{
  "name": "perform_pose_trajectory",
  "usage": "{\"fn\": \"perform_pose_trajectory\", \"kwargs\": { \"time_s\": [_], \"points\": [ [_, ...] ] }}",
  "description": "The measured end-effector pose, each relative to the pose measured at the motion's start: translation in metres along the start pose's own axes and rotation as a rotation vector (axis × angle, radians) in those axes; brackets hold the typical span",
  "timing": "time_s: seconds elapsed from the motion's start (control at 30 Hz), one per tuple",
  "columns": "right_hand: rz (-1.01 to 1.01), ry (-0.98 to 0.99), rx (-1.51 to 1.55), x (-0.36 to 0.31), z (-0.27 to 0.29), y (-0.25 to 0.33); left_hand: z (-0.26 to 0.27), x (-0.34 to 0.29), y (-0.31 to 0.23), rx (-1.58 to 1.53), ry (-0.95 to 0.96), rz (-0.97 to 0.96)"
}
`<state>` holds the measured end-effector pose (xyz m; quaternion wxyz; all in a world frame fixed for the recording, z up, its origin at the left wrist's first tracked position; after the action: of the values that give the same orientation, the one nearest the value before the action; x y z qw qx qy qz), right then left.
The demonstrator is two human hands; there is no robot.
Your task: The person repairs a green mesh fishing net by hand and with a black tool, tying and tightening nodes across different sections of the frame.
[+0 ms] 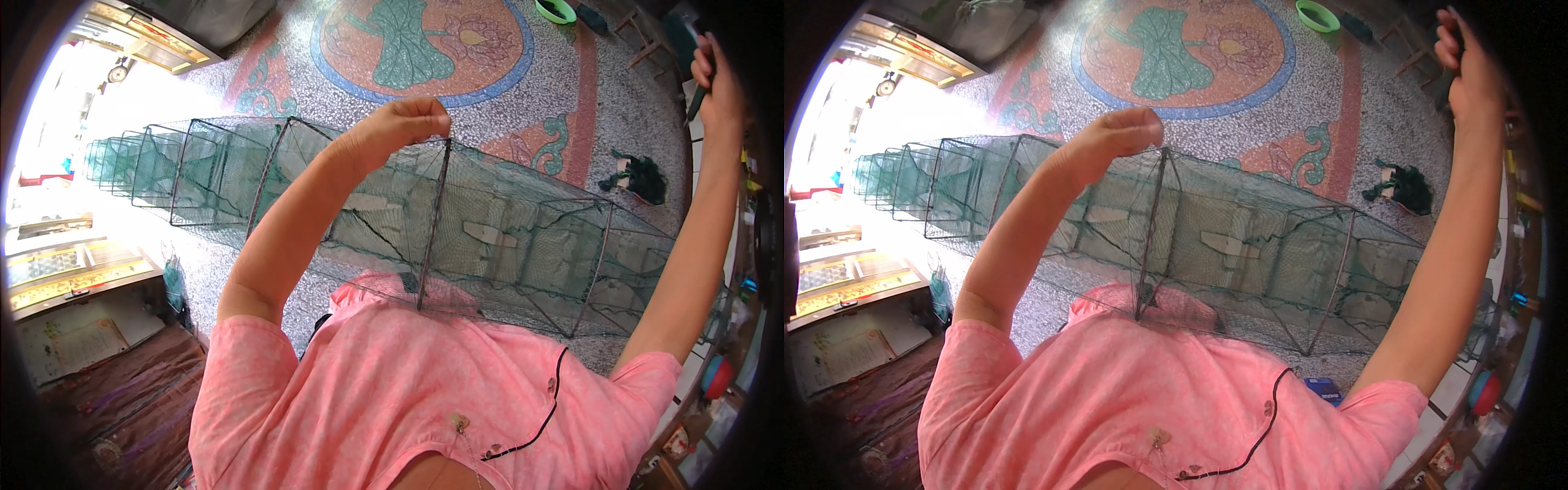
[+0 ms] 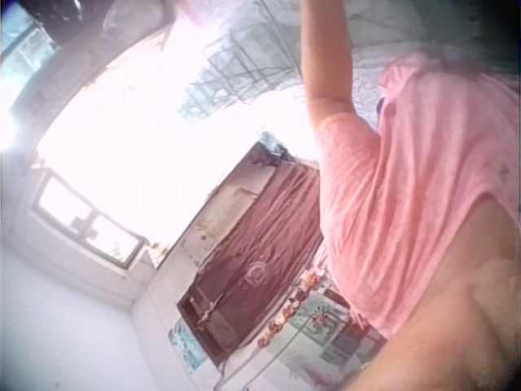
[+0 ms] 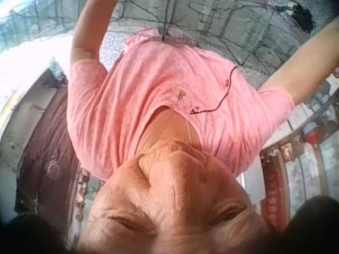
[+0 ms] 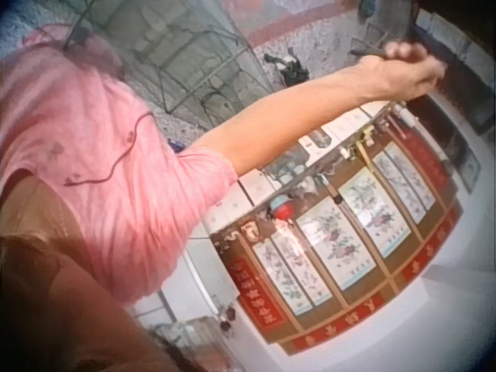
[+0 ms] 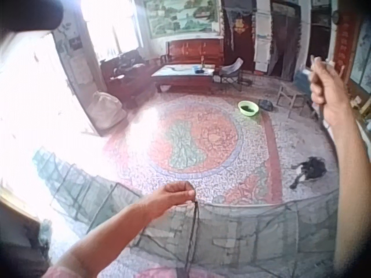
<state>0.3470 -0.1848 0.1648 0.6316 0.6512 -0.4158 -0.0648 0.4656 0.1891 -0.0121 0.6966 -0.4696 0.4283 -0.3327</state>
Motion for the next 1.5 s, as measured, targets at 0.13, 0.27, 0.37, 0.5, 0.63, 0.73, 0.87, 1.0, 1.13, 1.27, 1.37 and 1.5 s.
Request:
{"fn": "perform_pose_trajectory", "kwargs": {
  "time_s": [0.13,0.27,0.37,0.5,0.63,0.73,0.87,1.0,1.13,1.27,1.37,1.5],
  "points": [
    [-0.097,0.449,-0.275,-0.085,-0.048,0.002,0.000,0.002,0.001,-0.237,-0.109,0.030],
    [-0.350,0.802,-0.370,-0.170,-0.113,-0.025,0.006,-0.003,0.010,-0.320,-0.133,0.050],
    [-0.399,0.759,-0.376,-0.202,-0.121,-0.049,0.006,0.001,0.009,-0.345,-0.131,0.049],
    [-0.410,0.699,-0.451,-0.216,-0.123,-0.073,0.008,0.004,0.015,-0.344,-0.079,-0.012],
    [-0.332,0.651,-0.517,-0.219,-0.134,-0.075,0.008,0.004,0.017,-0.316,-0.044,-0.064],
    [-0.328,0.613,-0.502,-0.220,-0.141,-0.078,0.008,0.002,0.018,-0.288,-0.040,-0.027],
    [-0.427,0.536,-0.437,-0.222,-0.144,-0.086,0.007,0.001,0.016,-0.270,-0.056,0.007],
    [-0.492,0.542,-0.453,-0.220,-0.137,-0.075,0.007,0.001,0.018,-0.269,-0.077,0.016],
    [-0.478,0.581,-0.500,-0.223,-0.136,-0.070,0.006,0.000,0.018,-0.269,-0.073,0.030],
    [-0.457,0.554,-0.465,-0.226,-0.143,-0.082,0.007,0.000,0.017,-0.264,-0.070,0.046],
    [-0.465,0.481,-0.431,-0.227,-0.149,-0.089,0.006,0.000,0.017,-0.221,-0.071,0.069],
    [-0.424,0.409,-0.399,-0.228,-0.164,-0.110,0.003,-0.001,0.013,-0.115,-0.098,0.134]
  ]
}}
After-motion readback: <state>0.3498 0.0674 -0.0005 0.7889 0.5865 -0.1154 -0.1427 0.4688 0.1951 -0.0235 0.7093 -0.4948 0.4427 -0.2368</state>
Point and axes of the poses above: each hand's wrist, its own x-axis towards the middle knuckle, its own z-axis out of the back of the hand, y = z × x, the point moved 2 cm from there along x, towards the middle knuckle, and after that the axes turned 13 degrees about x, right-handed, at the moved point
